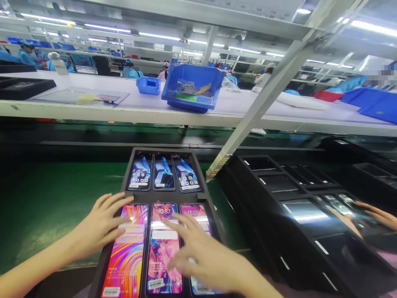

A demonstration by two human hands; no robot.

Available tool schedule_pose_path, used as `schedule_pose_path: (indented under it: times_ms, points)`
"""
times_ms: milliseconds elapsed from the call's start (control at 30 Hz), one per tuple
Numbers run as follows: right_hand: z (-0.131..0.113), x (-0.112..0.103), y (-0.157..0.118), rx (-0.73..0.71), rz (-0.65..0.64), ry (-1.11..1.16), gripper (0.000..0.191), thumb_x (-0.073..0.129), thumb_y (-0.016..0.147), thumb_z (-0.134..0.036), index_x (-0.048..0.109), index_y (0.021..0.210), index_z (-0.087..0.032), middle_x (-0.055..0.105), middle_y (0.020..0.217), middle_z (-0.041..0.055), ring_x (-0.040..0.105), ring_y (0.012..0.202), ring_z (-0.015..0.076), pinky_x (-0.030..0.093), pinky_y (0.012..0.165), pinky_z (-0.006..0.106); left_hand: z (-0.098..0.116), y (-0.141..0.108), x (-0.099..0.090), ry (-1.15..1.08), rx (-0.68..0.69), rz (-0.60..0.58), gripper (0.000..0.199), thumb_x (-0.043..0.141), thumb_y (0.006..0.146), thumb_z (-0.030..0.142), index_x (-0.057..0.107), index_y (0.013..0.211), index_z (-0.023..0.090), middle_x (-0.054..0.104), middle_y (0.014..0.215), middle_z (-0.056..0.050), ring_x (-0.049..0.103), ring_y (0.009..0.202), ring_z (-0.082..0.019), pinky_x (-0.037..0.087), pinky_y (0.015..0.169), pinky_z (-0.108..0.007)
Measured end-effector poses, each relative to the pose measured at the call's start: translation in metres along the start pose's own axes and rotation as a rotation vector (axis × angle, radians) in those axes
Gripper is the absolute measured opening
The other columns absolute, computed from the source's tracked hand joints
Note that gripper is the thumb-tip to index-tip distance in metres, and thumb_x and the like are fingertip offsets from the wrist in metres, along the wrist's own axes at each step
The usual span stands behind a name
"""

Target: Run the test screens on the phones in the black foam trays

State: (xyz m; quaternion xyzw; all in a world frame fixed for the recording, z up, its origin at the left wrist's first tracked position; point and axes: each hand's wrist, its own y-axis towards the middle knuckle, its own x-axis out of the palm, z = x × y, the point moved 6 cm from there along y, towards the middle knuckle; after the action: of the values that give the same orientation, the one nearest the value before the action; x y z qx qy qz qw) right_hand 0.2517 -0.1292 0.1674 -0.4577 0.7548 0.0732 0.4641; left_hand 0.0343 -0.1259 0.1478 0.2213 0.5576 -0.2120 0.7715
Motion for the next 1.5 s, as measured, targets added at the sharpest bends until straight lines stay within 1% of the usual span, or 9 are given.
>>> schedule_pose_path:
  times_ms: [100,267,433,633,800,967,1067,1267,1500]
  points:
    - [0.003,0.014,-0.008,0.061,-0.018,-0.045,0.037,0.036,0.089,-0.050,0.069,0.099,-0.034,0.022,0.149,-0.0048,0.011,0.137,0.0311,0.012,0.107,0.061,-0.034,0.018,-0.005,-0.165,-0.132,0.156,0.034,0.034,0.091,0.034,0.064,0.103,0.027,0.043,0.135,-0.008,0.034,0.126,-0.029,0.026,0.102,-0.054]
    - [0.058,-0.006,-0.029,0.175,0.416,-0.049,0.045,0.029,0.090,-0.052,0.068,0.099,-0.034,0.024,0.148,-0.0043,0.013,0.137,0.0292,0.015,0.107,0.061,-0.090,0.046,-0.011,-0.643,-0.386,0.415,0.031,0.039,0.086,0.036,0.061,0.102,0.023,0.043,0.130,-0.008,0.034,0.126,-0.025,0.023,0.107,-0.045]
    - [0.087,0.007,-0.052,0.185,0.391,-0.068,0.047,0.028,0.092,-0.048,0.071,0.081,-0.034,0.024,0.147,-0.0110,0.015,0.137,0.0289,0.022,0.106,0.060,-0.123,0.066,0.018,-1.058,-0.687,0.479,0.062,0.055,0.072,0.024,0.034,0.130,0.024,0.029,0.141,-0.012,0.035,0.127,-0.029,0.028,0.104,-0.046]
    - [0.079,-0.043,-0.017,0.096,0.762,-0.466,0.045,0.023,0.093,-0.044,0.064,0.108,-0.034,0.028,0.147,0.0003,0.020,0.136,0.0292,0.019,0.106,0.061,-0.121,0.084,0.038,-1.230,-0.652,0.420,0.085,0.060,0.062,0.014,0.020,0.136,0.027,0.034,0.138,-0.013,0.052,0.110,-0.025,0.045,0.089,-0.039]
    - [0.051,-0.070,0.056,-0.014,0.712,-0.458,0.053,0.016,0.095,-0.043,0.066,0.106,-0.032,0.039,0.140,0.0033,0.028,0.132,0.0253,0.024,0.107,0.054,-0.115,0.085,0.038,-1.259,-0.620,0.437,0.094,0.059,0.055,0.006,0.018,0.137,0.025,0.034,0.137,-0.014,0.051,0.110,-0.025,0.045,0.090,-0.039]
    - [0.049,-0.059,0.108,0.063,0.494,-0.399,0.047,0.022,0.094,-0.039,0.067,0.103,-0.030,0.037,0.141,0.0039,0.027,0.132,0.0279,0.023,0.106,0.054,-0.116,0.084,0.041,-1.303,-0.632,0.460,0.087,0.056,0.061,0.010,0.018,0.138,0.025,0.033,0.138,-0.012,0.048,0.115,-0.024,0.041,0.095,-0.038]
    - [0.057,-0.057,0.109,0.086,0.510,-0.373,0.046,0.022,0.094,-0.038,0.067,0.104,-0.030,0.036,0.141,0.0040,0.026,0.132,0.0270,0.020,0.107,0.053,-0.116,0.082,0.044,-1.337,-0.665,0.468,0.080,0.053,0.066,0.015,0.018,0.137,0.025,0.034,0.139,-0.012,0.050,0.114,-0.024,0.041,0.095,-0.040]
    - [0.090,-0.079,0.070,0.219,0.840,-0.273,0.055,0.017,0.092,-0.033,0.071,0.089,-0.026,0.052,0.124,0.0063,0.041,0.119,0.0237,0.029,0.102,0.048,-0.103,0.073,0.046,-1.353,-0.679,0.494,0.077,0.054,0.067,0.017,0.021,0.136,0.026,0.035,0.139,-0.009,0.044,0.121,-0.024,0.035,0.101,-0.039]
    - [0.100,-0.074,0.057,0.267,0.837,-0.284,0.049,0.025,0.089,-0.030,0.071,0.075,-0.025,0.055,0.119,0.0064,0.043,0.116,0.0249,0.030,0.100,0.048,-0.079,0.053,0.041,-1.358,-0.726,0.481,0.078,0.052,0.068,0.019,0.018,0.138,0.025,0.034,0.141,-0.008,0.040,0.124,-0.026,0.032,0.104,-0.040]
